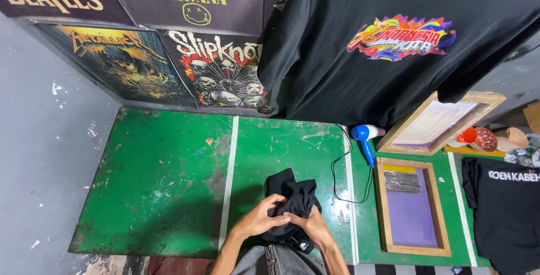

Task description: Inspecting and folding printed t-shirts on a workstation in a printing shop.

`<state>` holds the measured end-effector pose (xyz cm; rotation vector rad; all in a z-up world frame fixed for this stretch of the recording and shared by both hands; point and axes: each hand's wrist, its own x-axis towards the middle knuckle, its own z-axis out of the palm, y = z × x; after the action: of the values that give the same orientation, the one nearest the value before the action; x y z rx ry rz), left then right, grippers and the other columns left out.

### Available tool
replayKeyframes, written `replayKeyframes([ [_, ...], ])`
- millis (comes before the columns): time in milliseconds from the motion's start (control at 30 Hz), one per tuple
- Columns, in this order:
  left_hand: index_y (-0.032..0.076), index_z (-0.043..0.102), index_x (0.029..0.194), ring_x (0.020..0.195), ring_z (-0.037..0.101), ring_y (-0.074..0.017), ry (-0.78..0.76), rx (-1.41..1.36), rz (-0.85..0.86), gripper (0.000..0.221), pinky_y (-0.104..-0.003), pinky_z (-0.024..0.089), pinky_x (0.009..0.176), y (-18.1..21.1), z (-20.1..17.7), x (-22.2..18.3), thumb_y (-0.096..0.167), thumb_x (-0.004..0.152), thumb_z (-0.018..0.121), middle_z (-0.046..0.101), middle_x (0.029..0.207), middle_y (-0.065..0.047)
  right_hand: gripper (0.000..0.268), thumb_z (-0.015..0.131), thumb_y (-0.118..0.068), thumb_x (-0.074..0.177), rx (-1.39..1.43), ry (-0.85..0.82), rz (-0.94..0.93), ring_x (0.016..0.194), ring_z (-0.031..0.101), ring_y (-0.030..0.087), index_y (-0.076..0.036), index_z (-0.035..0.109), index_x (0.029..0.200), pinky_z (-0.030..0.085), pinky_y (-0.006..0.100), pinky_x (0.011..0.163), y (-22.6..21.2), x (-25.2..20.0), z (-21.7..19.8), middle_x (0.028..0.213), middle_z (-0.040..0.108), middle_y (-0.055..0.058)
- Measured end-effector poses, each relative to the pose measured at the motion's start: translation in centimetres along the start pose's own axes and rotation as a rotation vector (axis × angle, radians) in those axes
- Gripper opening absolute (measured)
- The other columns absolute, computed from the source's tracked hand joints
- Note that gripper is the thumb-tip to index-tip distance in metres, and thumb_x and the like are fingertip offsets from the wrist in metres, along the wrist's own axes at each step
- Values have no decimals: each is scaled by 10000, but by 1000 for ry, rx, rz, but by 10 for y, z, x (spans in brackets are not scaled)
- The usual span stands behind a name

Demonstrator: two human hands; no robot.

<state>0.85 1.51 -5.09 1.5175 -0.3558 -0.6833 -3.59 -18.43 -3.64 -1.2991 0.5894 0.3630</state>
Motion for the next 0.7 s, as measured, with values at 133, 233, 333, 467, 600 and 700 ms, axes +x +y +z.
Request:
replayKeyframes([
  [133, 28, 669, 1140, 923, 614, -99, 1, -41, -21, 280, -254, 499, 852, 14, -4, -3, 156, 904, 745, 706, 1044, -24, 348, 810, 123, 763, 6, 23, -3, 789, 712, 249, 109, 709, 1096, 581, 335, 701, -7, -3, -8, 976, 784, 204],
  [233, 24, 684, 1105, 911, 594, -117, 55, -56, 37, 255, -253, 481, 854, 22, -12, -7, 84, 858, 677, 702, 1033, -17, 289, 801, 127, 782, 26, 89, 17, 716, 685, 259, 146, 712, 1057, 546, 335, 653, -11, -3, -20, 912, 766, 217],
  [333, 39, 686, 1133, 911, 604, -130, 172, -174, 13, 295, -259, 477, 838, 28, -23, -16, 43, 839, 657, 711, 1051, -54, 235, 775, 138, 791, 76, 139, 15, 677, 693, 295, 210, 709, 1005, 566, 347, 633, -6, 3, -42, 884, 766, 276],
  [467, 39, 707, 1204, 755, 500, -99, 357, -342, -27, 346, -230, 363, 687, 15, -37, -22, 4, 862, 677, 640, 877, -27, 96, 723, 120, 883, 118, 12, -79, 679, 667, 181, 66, 716, 962, 500, 267, 683, 5, 15, -75, 834, 770, 166],
  [600, 44, 680, 1258, 825, 577, -121, 225, -154, -57, 387, -252, 461, 750, -8, -41, -23, 38, 875, 626, 698, 966, -64, 118, 698, 84, 916, 92, 67, -108, 696, 638, 176, 125, 756, 1010, 461, 255, 669, -2, 13, -75, 838, 756, 170],
  [700, 162, 542, 1428, 735, 538, -132, 84, 20, -360, 528, -256, 465, 667, -39, -45, -27, 163, 912, 655, 696, 1015, -105, 289, 619, -68, 993, 29, 104, -126, 704, 590, 149, 139, 791, 1097, 426, 252, 647, -5, 15, -77, 862, 746, 133],
])
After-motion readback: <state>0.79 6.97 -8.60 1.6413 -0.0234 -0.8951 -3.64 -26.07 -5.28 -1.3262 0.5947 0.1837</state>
